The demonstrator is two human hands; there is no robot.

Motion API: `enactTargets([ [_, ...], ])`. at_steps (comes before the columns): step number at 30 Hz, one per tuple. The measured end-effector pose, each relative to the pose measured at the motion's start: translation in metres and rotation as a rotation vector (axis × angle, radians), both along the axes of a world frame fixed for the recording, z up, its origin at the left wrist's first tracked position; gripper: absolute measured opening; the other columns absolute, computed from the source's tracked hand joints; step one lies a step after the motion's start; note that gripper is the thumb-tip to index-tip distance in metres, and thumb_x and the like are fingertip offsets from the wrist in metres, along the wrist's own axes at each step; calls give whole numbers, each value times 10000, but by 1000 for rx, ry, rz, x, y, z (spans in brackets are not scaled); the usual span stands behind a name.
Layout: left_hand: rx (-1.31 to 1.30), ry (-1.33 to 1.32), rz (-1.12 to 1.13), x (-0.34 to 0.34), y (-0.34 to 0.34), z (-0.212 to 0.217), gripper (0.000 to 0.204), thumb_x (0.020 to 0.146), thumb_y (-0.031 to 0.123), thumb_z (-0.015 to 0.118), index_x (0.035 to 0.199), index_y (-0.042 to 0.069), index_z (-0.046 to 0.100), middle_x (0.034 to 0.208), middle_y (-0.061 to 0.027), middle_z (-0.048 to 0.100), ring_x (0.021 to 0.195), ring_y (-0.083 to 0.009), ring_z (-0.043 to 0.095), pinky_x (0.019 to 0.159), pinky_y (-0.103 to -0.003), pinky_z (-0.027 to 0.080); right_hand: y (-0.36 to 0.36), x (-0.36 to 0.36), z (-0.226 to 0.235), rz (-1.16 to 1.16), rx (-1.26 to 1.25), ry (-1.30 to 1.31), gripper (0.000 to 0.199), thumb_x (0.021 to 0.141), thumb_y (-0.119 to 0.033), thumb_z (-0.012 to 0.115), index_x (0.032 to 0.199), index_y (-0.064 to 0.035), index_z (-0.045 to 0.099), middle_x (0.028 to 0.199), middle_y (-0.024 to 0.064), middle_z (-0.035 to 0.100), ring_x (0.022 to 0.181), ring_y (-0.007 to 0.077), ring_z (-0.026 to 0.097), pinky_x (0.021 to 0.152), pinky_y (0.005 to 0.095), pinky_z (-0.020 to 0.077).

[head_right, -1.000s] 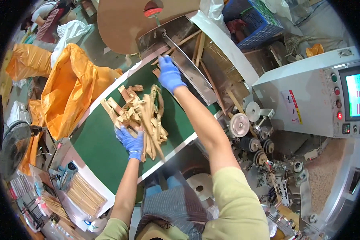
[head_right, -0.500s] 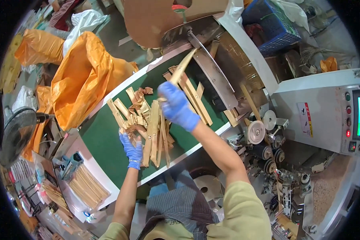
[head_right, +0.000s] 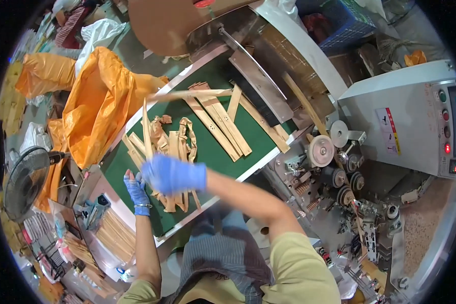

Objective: Packaging bundles of wooden sticks into plastic bags and sealing them with a heat sealer.

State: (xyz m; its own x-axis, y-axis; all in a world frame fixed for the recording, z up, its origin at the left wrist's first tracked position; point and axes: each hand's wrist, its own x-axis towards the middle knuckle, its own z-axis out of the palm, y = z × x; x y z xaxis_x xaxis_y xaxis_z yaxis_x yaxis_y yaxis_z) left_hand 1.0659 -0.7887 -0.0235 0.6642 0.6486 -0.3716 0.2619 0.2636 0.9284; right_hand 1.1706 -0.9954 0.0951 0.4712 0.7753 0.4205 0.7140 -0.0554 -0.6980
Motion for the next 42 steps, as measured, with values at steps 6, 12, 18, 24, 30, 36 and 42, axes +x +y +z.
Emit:
enactTargets([
  [6,555,-262,-250,-10,-20,80,784,757,424,612,1353,95,224,1392,-116,218,1291,-286,196,1023,-407,234,-84,-62,119,183,710,948,228,774,-153,510,613,-16,423,548,89,403,462,262,414,464,353,358],
  [12,856,-86,-676,31,-74,145,637,655,294,716,1180,58,444,1182,-147,445,1104,-268,418,925,-366,338,-61,15,70,292,1163,1693,183,812,-194,548,831,-33,463,833,109,505,612,159,524,479,232,438],
  [18,721,303,-290,0,-1,72,453,724,298,652,1060,27,514,1110,-149,474,1020,-271,459,853,-373,379,-1,-69,-49,-1075,227,885,455,798,-146,592,1188,-34,386,1117,156,456,914,258,526,719,309,463],
  [24,946,545,-473,-17,2,-6,1057,561,548,713,1284,-68,250,1295,-299,286,1200,-386,325,1011,-390,270,133,-131,-169,-1209,-141,761,414,794,-230,549,1111,11,436,1032,195,482,916,323,488,817,378,403],
  [30,1169,1063,-479,13,-32,22,1259,377,664,728,1287,-67,256,1276,-254,351,1154,-362,377,977,-399,326,28,-121,-102,-332,-264,460,506,797,-287,541,1215,-30,414,1218,180,425,1154,318,382,975,379,294],
  [36,1031,865,-422,0,-36,61,864,597,400,746,1233,-32,353,994,-173,566,883,-278,564,780,-363,472,-305,-13,152,-1693,-192,-358,531,738,-82,551,1237,3,390,1166,174,440,1128,292,389,940,364,315],
  [42,1173,788,-729,-18,34,-4,721,708,465,583,1255,42,377,1187,-155,462,1051,-300,474,887,-373,390,-510,-5,315,-2281,-513,-1271,538,715,-268,609,1212,-117,469,1288,187,313,1160,383,314,971,458,249],
])
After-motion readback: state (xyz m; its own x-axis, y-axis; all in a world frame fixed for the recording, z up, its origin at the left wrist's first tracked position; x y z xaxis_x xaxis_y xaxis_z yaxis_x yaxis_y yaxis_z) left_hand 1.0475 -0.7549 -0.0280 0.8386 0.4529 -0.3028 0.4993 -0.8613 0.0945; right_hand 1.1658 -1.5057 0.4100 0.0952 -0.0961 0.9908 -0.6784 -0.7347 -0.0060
